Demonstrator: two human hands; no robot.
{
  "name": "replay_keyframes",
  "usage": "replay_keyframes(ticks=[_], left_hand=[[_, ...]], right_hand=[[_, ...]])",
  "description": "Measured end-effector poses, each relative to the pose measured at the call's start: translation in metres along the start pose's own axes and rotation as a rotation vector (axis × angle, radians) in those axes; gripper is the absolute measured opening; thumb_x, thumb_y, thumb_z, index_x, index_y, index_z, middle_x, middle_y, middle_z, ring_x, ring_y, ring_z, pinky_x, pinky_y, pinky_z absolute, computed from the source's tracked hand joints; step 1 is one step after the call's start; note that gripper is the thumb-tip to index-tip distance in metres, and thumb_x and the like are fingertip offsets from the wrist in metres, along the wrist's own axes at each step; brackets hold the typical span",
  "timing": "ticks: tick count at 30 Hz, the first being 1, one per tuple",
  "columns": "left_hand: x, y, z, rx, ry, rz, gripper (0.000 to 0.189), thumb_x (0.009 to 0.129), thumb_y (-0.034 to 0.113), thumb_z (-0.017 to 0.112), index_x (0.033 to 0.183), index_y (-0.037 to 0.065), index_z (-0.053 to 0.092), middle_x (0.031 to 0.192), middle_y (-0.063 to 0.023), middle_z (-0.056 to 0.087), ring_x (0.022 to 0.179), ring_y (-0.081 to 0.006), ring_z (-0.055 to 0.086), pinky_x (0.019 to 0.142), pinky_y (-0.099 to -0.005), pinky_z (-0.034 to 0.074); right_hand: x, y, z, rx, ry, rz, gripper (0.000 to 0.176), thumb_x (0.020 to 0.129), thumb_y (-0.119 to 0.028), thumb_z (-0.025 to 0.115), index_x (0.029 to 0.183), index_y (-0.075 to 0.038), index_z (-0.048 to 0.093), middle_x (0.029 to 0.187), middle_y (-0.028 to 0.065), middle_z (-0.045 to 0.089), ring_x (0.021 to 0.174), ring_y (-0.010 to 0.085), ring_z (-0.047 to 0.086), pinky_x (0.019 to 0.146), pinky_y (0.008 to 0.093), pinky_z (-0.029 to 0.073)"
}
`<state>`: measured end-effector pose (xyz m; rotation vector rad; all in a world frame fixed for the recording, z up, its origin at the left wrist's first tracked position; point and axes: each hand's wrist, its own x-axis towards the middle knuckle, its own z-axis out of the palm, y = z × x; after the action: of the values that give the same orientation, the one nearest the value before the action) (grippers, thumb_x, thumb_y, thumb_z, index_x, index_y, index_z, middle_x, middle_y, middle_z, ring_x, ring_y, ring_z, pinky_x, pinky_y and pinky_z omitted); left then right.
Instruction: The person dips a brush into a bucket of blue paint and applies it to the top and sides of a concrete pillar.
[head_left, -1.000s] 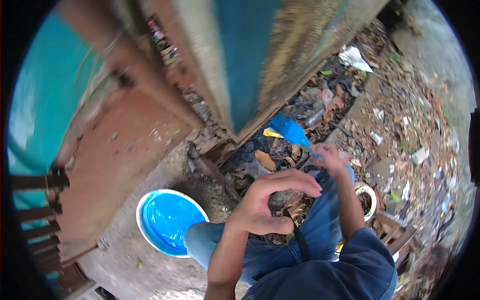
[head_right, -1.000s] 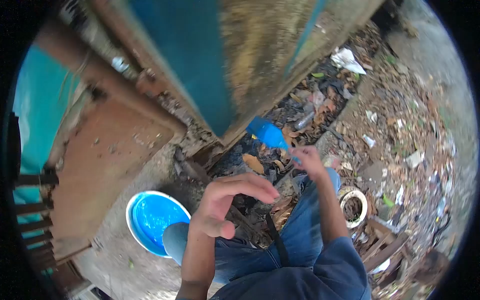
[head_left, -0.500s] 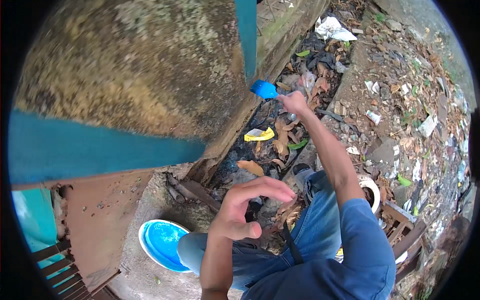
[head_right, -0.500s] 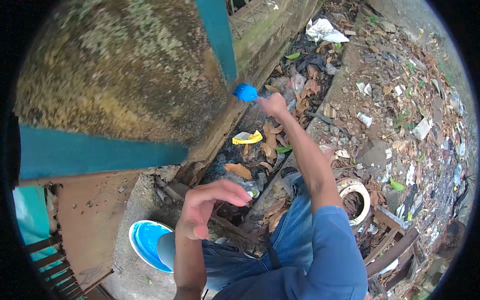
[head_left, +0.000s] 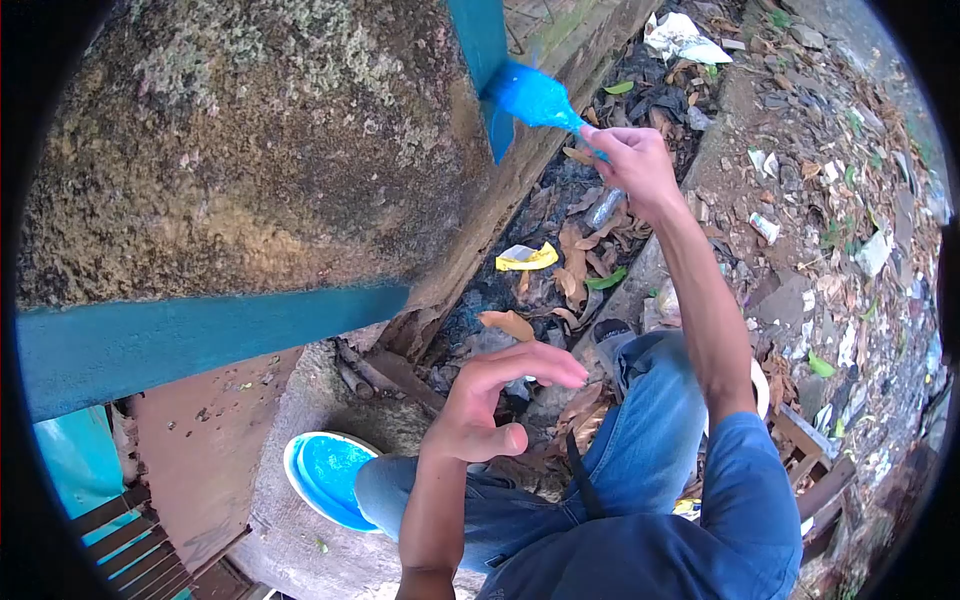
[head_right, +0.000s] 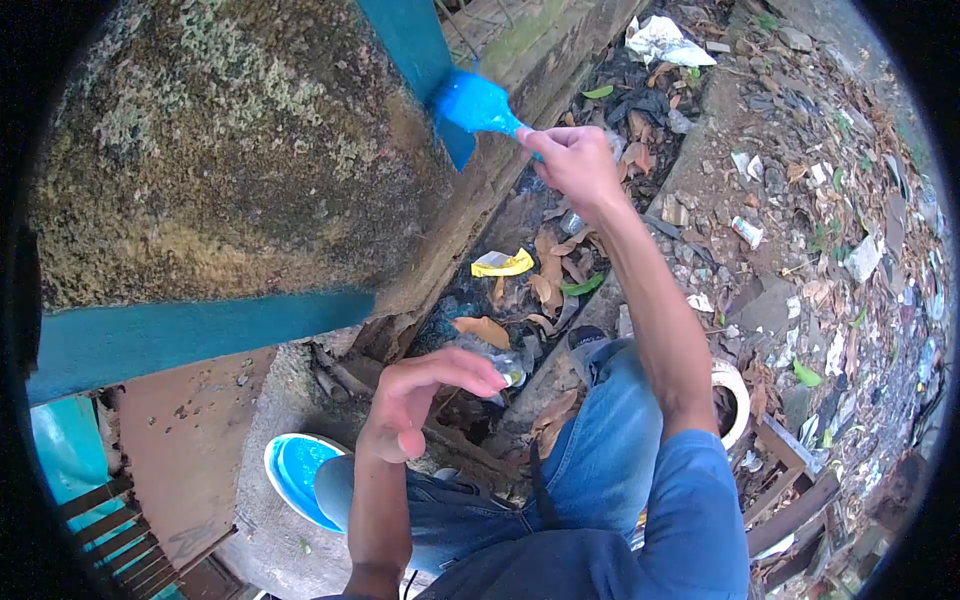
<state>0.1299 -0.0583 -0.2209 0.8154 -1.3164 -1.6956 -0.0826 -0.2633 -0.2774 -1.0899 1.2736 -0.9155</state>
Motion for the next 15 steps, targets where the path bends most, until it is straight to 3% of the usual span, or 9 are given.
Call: replay_keyframes(ticks=[3, 7, 12, 13, 14, 15], left_hand=[[-0.001, -0.003, 0.001, 0.0, -0.014, 0.008, 0.09, 0.068, 0.078, 0.061, 0.102, -0.006, 0.067, 0.106, -0.0213, 0.064, 0.103, -0.0309, 0.06, 0.093, -0.0421, 0.043], [0.0, -0.01, 0.003, 0.005, -0.061, 0.098, 0.077, 0.075, 0.071, 0.061, 0.105, 0.0, 0.066, 0.108, -0.0142, 0.066, 0.105, -0.027, 0.062, 0.091, -0.0397, 0.046], [0.0, -0.006, 0.009, -0.033, -0.069, 0.067, 0.079, 0.074, 0.072, 0.061, 0.105, 0.0, 0.066, 0.108, -0.0154, 0.065, 0.105, -0.0288, 0.062, 0.092, -0.0408, 0.045], [-0.001, -0.006, 0.01, -0.065, -0.06, 0.053, 0.079, 0.074, 0.072, 0.061, 0.105, -0.001, 0.066, 0.108, -0.0157, 0.065, 0.105, -0.0291, 0.062, 0.092, -0.041, 0.045], [-0.002, -0.003, 0.012, -0.045, -0.03, -0.017, 0.09, 0.069, 0.079, 0.06, 0.099, -0.006, 0.067, 0.105, -0.0221, 0.063, 0.1, -0.031, 0.062, 0.091, -0.0413, 0.044], [-0.002, -0.006, 0.009, -0.038, -0.031, -0.024, 0.09, 0.069, 0.079, 0.06, 0.099, -0.006, 0.067, 0.105, -0.0221, 0.063, 0.1, -0.031, 0.062, 0.091, -0.0413, 0.044]], right_hand=[[-0.008, 0.015, 0.001, 0.139, 0.094, -0.112, 0.028, 0.087, -0.026, 0.069, 0.079, 0.001, 0.068, 0.054, -0.0034, 0.047, 0.045, 0.0035, 0.036, 0.042, 0.0217, 0.023], [0.008, 0.064, 0.017, 0.177, 0.046, -0.017, 0.028, 0.089, -0.03, 0.066, 0.081, -0.003, 0.069, 0.061, -0.0023, 0.053, 0.048, 0.0036, 0.042, 0.041, 0.0205, 0.026], [0.039, 0.171, 0.048, 0.135, 0.083, 0.031, 0.029, 0.09, -0.029, 0.065, 0.079, -0.003, 0.068, 0.056, -0.0037, 0.05, 0.045, 0.0036, 0.04, 0.042, 0.0215, 0.027], [0.042, 0.189, 0.047, 0.188, 0.073, 0.069, 0.029, 0.088, -0.027, 0.067, 0.086, 0.001, 0.071, 0.058, -0.0019, 0.055, 0.051, 0.0059, 0.048, 0.046, 0.0238, 0.035], [0.039, 0.2, 0.044, 0.131, 0.117, 0.082, 0.029, 0.087, -0.027, 0.067, 0.085, 0.002, 0.072, 0.058, -0.0016, 0.056, 0.052, 0.0058, 0.049, 0.047, 0.0235, 0.036], [0.037, 0.209, 0.043, 0.075, 0.163, 0.097, 0.029, 0.087, -0.026, 0.068, 0.084, 0.002, 0.072, 0.059, -0.0014, 0.057, 0.053, 0.0058, 0.05, 0.048, 0.0233, 0.037]])
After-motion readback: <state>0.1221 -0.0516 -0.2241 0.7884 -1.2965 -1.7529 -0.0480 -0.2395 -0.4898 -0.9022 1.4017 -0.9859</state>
